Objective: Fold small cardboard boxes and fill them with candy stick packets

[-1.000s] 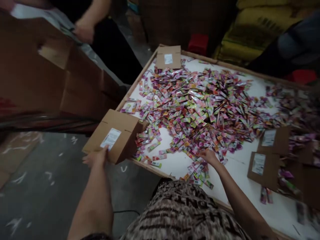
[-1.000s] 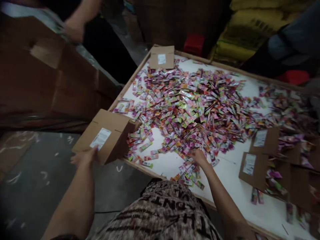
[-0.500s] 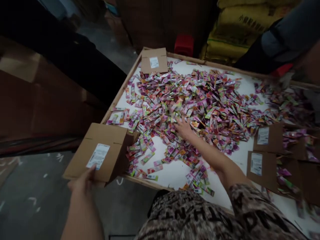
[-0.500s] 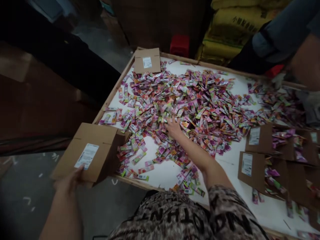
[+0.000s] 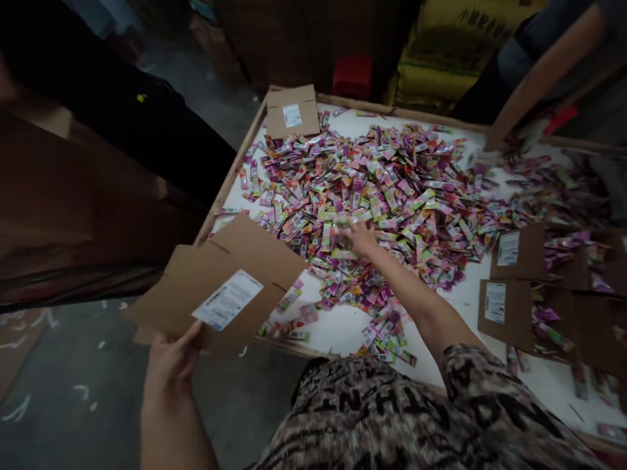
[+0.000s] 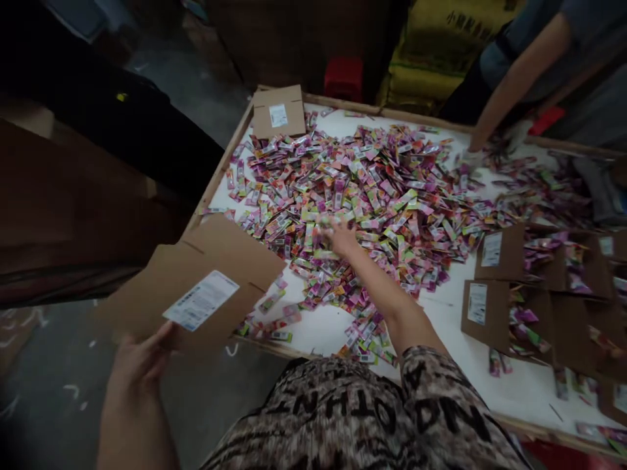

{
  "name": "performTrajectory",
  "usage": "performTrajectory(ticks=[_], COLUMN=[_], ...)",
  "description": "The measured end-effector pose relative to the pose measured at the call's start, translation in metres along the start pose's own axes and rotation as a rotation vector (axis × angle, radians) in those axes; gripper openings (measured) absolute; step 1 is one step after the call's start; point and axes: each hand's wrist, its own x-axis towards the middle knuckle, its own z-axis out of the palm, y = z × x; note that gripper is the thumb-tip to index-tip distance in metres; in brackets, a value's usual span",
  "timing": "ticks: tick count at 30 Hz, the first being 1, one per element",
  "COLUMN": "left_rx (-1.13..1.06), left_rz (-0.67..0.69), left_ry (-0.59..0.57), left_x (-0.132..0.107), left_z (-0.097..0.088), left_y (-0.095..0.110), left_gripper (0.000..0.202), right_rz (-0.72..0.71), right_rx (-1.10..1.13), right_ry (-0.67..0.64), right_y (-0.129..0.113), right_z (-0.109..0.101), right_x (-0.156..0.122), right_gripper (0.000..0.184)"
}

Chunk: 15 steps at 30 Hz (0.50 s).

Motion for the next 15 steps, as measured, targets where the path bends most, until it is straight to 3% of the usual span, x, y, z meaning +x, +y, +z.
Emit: performTrajectory(ticks=[2, 4, 5, 8, 10, 12, 15], left_rx=[-0.106, -0.107, -0.095, -0.054, -0.040, -0.042, -0.086], left_rz=[-0.035, -0.091, -0.114, -0.137, -0.132, -0.114, -0.091], left_ry=[-0.098, -0.164, -0.208, -0.341, -0.408, -0.481, -0.553], left_x=[-0.013, -0.028, -0.037, -0.070, -0.095, -0.117, -0.143], left_z=[0.004, 0.005, 0.005, 0.009, 0.019, 0.035, 0.065], left_y=[-0.008, -0.021, -0.028, -0.047, -0.057, -0.067, -0.086], left_gripper=[0.054, 0.063, 0.067, 0.076, 0.079, 0.078, 0.077], right_rz=[-0.290, -0.346, -0.270, 0.199, 0.369, 0.353, 0.251], right_rx=[-0.073, -0.103, -0.102, -0.014, 0.049, 0.133, 0.494], right_ry=[-0.112, -0.135, -0.107, 0.056, 0.128, 0.196, 0.271], right_y=[-0.010, 0.013, 0.034, 0.097, 0.116, 0.108, 0.066], right_z=[0.023, 0.036, 0.037, 0.026, 0.015, 0.010, 0.020], right_x=[-0.029, -0.064, -0.079, -0.106, -0.112, -0.119, -0.150], right_gripper=[0.062, 0.057, 0.055, 0.059, 0.063, 0.060, 0.045])
